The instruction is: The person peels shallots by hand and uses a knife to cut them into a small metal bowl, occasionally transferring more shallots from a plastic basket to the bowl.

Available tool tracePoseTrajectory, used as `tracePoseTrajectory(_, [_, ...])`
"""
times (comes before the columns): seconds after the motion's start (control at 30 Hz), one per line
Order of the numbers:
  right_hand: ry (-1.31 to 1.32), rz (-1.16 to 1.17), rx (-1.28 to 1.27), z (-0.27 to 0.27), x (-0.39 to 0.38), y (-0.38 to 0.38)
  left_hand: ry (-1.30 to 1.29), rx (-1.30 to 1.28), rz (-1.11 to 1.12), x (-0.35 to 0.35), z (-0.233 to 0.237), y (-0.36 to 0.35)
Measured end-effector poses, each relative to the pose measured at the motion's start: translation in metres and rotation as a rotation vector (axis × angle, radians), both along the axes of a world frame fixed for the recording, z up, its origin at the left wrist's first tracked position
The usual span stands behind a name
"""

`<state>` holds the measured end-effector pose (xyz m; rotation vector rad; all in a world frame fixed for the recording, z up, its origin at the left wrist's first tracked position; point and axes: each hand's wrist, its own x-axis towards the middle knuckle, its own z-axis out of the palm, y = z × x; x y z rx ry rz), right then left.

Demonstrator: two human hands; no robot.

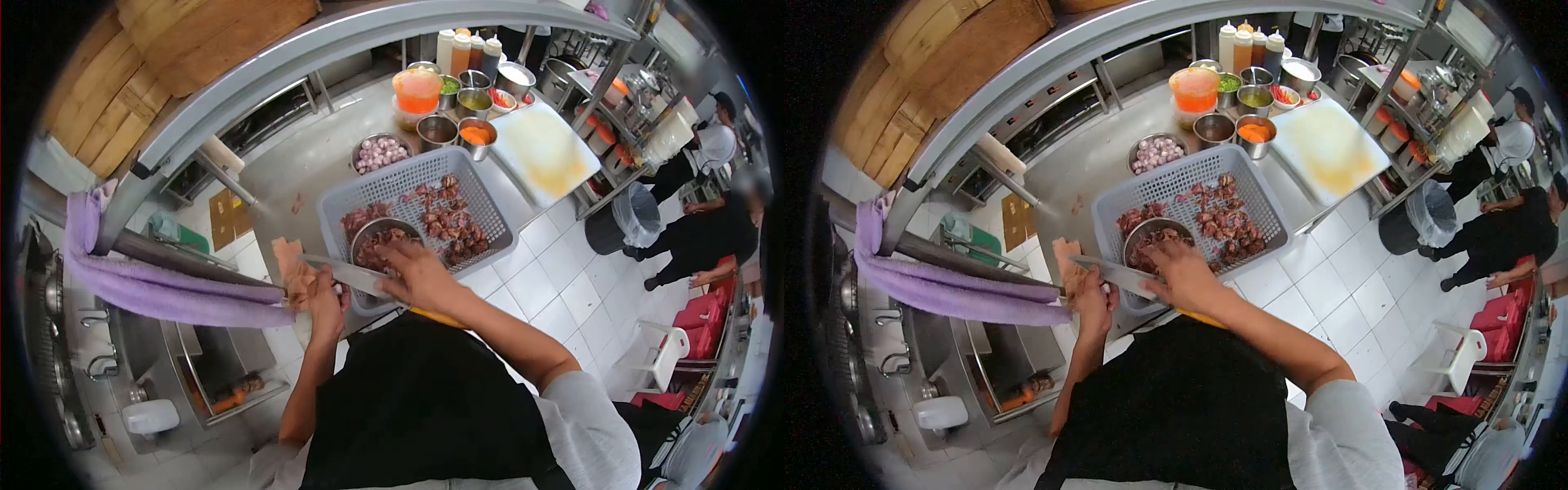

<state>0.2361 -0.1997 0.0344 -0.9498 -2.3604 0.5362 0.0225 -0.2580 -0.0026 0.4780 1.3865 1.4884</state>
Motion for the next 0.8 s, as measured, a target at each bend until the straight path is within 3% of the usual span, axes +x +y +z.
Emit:
tracePoseTrajectory(0.03, [-0.008,-0.012,0.006,0.003,-0.002,-0.006,-0.008,0.006,-0.012,-0.002,-0.001,0.003])
tracePoseTrajectory(0.13, [-0.083,-0.087,-0.397,0.017,-0.009,-0.022,-0.076,-0.089,-0.082,-0.008,-0.003,0.017])
tracePoseTrajectory(0.17, [-0.079,-0.118,-0.404,0.01,-0.009,-0.025,-0.074,-0.063,-0.183,-0.011,-0.001,0.022])
tracePoseTrajectory(0.3, [0.083,-0.227,-0.344,-0.008,0.004,-0.031,-0.006,-0.151,-0.432,-0.007,0.027,0.06])
tracePoseTrajectory(0.37, [0.332,-0.37,-0.538,-0.01,0.019,-0.038,0.011,-0.096,-0.528,-0.013,0.032,0.099])
tracePoseTrajectory(0.4, [0.421,-0.431,-0.692,-0.002,0.03,-0.045,0.264,-0.008,-0.552,-0.016,0.02,0.124])
tracePoseTrajectory(0.43, [0.435,-0.444,-0.69,-0.003,0.039,-0.051,0.514,0.087,-0.568,-0.018,0.011,0.149])
tracePoseTrajectory(0.5, [0.903,-0.519,-0.907,-0.006,0.059,-0.067,0.829,0.149,-0.606,-0.019,0.005,0.201])
tracePoseTrajectory(0.57, [0.922,-0.595,-0.995,0.001,0.083,-0.086,1.083,0.405,-0.513,-0.02,-0.029,0.262])
tracePoseTrajectory(0.67, [0.994,-0.708,-1.091,-0.003,0.102,-0.11,1.302,0.385,-0.559,-0.004,-0.006,0.294])
tracePoseTrajectory(0.77, [1.08,-0.751,-1.104,-0.01,0.114,-0.127,1.267,0.368,-0.619,-0.004,-0.007,0.315])
tracePoseTrajectory(0.8, [1.094,-0.746,-1.11,-0.011,0.116,-0.13,1.374,0.452,-0.565,-0.001,-0.001,0.311])
